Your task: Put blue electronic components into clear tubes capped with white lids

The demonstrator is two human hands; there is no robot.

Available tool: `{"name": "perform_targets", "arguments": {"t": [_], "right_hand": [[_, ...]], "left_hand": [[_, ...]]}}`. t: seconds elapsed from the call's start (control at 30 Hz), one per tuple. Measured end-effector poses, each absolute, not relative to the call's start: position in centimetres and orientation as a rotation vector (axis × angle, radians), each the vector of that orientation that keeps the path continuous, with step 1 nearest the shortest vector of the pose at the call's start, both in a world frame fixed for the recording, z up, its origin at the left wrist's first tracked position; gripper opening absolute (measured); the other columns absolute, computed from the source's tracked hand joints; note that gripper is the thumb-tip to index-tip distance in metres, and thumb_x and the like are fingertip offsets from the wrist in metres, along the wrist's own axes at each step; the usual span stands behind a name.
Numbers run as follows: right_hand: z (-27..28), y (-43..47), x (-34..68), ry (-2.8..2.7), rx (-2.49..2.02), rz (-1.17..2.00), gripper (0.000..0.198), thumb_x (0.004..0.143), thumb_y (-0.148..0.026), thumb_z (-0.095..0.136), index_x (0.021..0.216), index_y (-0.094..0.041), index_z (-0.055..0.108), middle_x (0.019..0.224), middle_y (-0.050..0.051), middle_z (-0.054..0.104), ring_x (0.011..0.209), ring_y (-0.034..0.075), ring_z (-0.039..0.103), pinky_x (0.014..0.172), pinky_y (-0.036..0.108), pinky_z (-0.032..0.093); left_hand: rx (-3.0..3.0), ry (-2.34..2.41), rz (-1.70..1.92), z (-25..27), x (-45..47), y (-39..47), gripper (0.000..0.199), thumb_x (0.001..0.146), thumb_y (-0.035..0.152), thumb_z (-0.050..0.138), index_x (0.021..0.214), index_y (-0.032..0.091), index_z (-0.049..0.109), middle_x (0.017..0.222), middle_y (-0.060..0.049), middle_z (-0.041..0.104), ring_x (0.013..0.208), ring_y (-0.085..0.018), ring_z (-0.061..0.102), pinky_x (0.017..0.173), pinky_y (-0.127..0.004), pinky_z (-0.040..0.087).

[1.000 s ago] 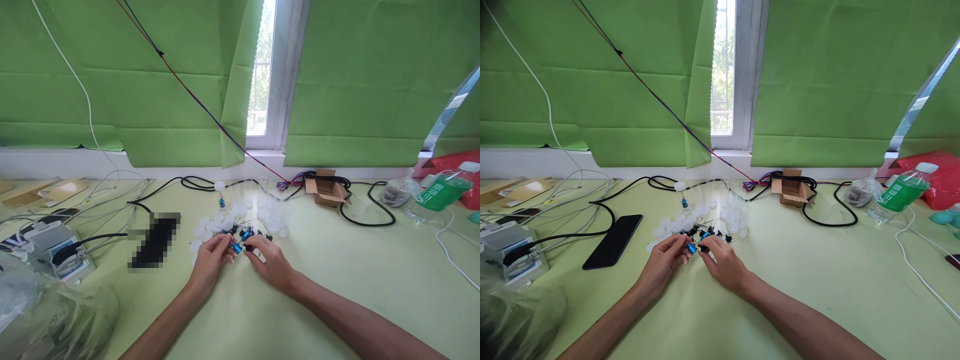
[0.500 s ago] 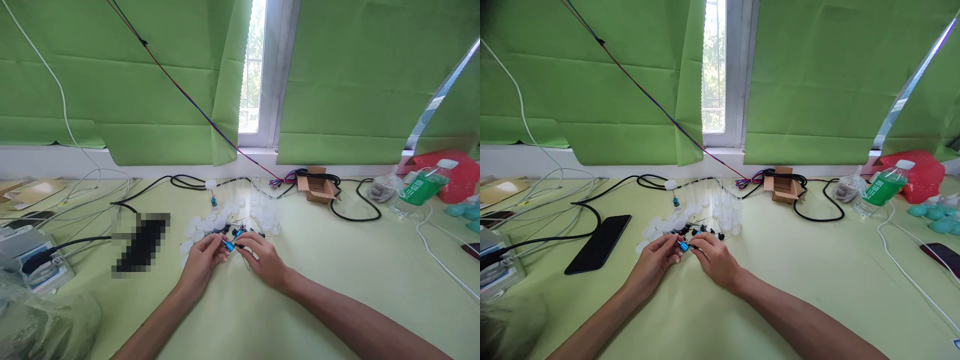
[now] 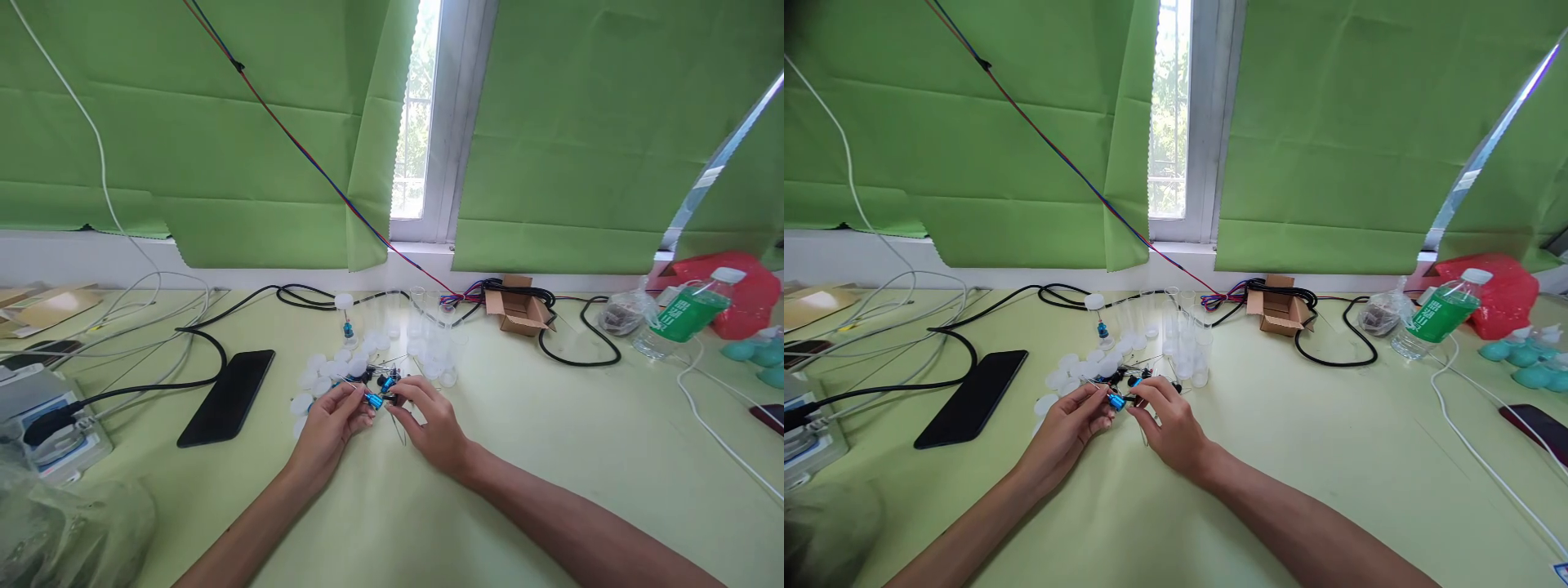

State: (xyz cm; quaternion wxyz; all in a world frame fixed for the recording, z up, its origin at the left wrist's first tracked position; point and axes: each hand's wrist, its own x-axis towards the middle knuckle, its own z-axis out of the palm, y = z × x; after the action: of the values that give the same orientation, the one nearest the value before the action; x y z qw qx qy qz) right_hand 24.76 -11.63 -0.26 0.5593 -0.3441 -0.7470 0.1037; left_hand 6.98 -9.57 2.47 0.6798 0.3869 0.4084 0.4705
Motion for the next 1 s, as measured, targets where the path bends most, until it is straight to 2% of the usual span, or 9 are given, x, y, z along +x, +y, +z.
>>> {"name": "perform_targets", "arguments": {"t": [0.33, 1.0], "right_hand": [[-0.5, -11.8, 24.7, -1.772, -0.772, 0.243, 0.015, 0.094, -0.016, 0.056, 0.108, -0.02, 0.059, 0.099, 0.008, 0.061, 0.077, 0.015, 0.061, 0.073, 0.031, 0.057], [-1.2, -11.6, 24.7, -1.789, -0.8, 0.262, 0.015, 0.093, -0.017, 0.057, 0.108, -0.021, 0.06, 0.101, 0.008, 0.063, 0.079, 0.016, 0.062, 0.071, 0.029, 0.058]], "left_hand": [[0.822, 0.939, 1.123, 3.4, 7.3, -10.0, 0.033, 0.061, 0.037, 0.086, 0.076, 0.013, 0.07, 0.065, -0.002, 0.065, 0.063, -0.012, 0.059, 0.061, -0.02, 0.053], [0.799, 0.902, 1.094, 3.0, 7.2, -10.2, 0.027, 0.067, 0.034, 0.084, 0.08, 0.015, 0.069, 0.07, -0.003, 0.067, 0.068, -0.012, 0.063, 0.065, -0.021, 0.055]]}}
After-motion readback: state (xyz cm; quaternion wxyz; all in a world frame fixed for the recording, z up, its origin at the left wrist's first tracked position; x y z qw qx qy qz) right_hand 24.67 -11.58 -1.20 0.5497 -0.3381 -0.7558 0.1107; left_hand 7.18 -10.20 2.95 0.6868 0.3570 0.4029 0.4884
